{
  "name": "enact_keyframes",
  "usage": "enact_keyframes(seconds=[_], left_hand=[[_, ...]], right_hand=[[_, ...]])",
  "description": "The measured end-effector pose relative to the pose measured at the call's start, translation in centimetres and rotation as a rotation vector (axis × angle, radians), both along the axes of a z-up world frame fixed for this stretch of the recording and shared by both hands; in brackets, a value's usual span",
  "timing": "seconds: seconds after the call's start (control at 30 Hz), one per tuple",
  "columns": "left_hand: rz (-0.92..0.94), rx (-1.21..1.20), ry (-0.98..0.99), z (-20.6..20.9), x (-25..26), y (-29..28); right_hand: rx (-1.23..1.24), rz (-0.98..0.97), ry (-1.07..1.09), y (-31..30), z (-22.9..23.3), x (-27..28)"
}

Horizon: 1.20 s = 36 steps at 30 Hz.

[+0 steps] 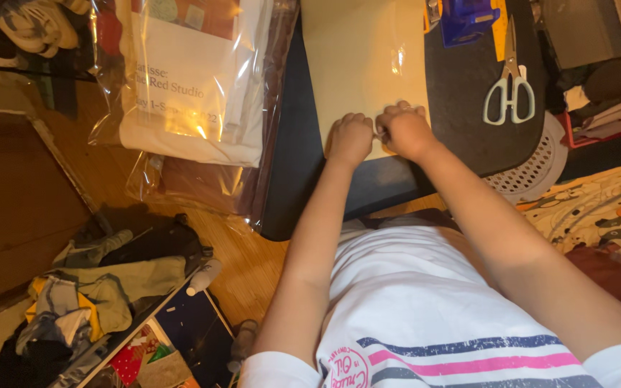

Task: The person folds the bottom corners of a flat paper bag to form a base, then uses tape to secure the folds. They repeat this process to assemble multiple paper bags from a stack.

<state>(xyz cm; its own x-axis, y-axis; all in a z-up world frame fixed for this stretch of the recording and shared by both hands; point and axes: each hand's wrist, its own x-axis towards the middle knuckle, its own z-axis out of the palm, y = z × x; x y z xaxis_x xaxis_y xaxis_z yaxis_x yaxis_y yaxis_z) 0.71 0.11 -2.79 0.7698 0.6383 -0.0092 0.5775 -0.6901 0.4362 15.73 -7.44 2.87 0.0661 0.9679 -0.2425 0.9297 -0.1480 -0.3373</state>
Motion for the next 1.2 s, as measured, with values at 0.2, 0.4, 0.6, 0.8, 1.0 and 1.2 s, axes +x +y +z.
enact_keyframes(seconds=[0.2, 0.4, 0.6, 0.8, 1.0, 1.2], left_hand=[[-0.107, 0.147, -0.239, -0.2, -1.9, -0.9], [-0.108, 0.16, -0.154, 2.4, -4.8, -1.1], [-0.037, 0.03, -0.237, 2.6, -5.3, -0.1], [-0.043, 0.025, -0.201, 1.4, -4.3, 0.2], [-0.037, 0.11, -0.176, 1.7, -6.6, 0.3], [-0.183, 0.254, -0.172, 2.2, -7.3, -1.0]], right_hand=[[0.357, 0.225, -0.073, -1.9, 0.7, -0.1], [0.355, 0.282, -0.139, -3.3, 1.9, 0.5], [0.356, 0.289, -0.111, -3.0, 2.4, 0.1], [0.367, 0.249, -0.093, -3.0, 2.2, -0.4], [0.333, 0.279, -0.113, -3.2, 2.2, -0.9], [0.367, 0.42, -0.299, -4.1, 2.7, -0.3]])
